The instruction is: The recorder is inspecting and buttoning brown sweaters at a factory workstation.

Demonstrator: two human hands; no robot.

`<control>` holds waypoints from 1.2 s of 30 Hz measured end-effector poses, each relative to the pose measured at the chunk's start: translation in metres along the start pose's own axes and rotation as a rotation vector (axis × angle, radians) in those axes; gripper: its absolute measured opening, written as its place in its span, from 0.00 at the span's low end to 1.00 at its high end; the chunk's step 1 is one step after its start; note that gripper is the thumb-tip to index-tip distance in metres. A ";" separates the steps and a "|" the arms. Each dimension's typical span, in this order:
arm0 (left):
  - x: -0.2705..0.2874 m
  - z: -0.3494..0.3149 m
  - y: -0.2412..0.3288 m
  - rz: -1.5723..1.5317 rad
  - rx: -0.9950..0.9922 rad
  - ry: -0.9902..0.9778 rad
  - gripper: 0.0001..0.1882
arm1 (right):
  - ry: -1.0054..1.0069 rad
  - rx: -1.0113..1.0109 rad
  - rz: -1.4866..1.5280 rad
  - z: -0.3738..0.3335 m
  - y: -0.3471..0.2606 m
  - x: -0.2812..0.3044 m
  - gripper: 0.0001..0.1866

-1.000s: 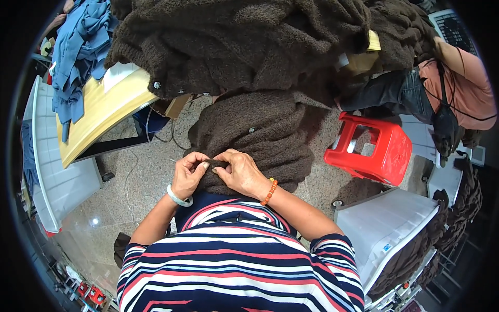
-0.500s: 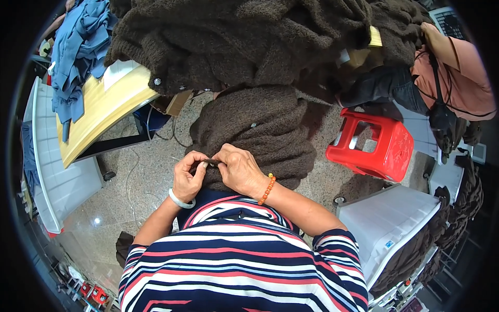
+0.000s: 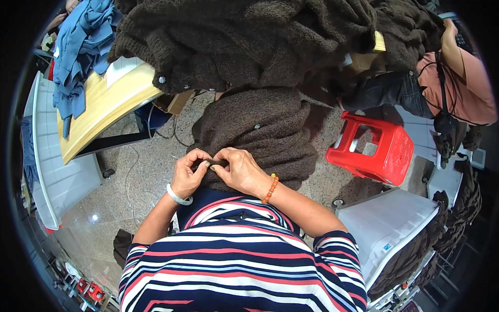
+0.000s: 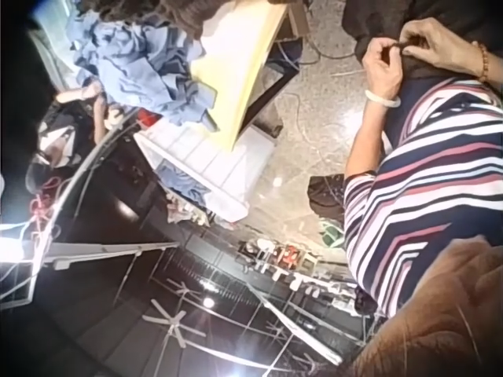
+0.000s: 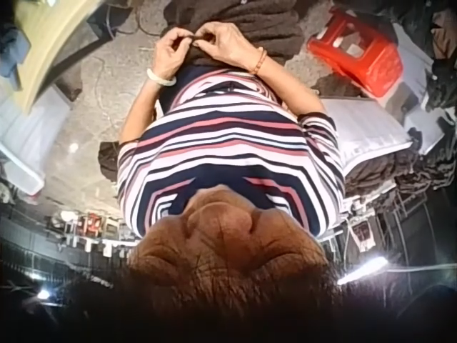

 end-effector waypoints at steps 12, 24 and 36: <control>-0.004 -0.013 0.053 0.272 -0.232 0.290 0.07 | -0.084 -0.242 0.335 0.009 0.019 0.004 0.11; -0.011 -0.011 0.033 0.082 -0.162 0.363 0.06 | -0.074 -0.320 0.665 0.002 0.025 -0.002 0.10; -0.018 -0.008 0.029 0.187 -0.221 0.390 0.10 | 0.061 -0.052 0.196 -0.002 0.001 0.007 0.09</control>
Point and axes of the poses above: each hand's wrist, its own z-axis towards the middle knuckle, its own x-axis out of the back of the hand, y = z × x, the point moved 5 cm from there along z, towards the middle knuckle, and after that the axes turned 5 degrees about -x, right-handed, at the moved point
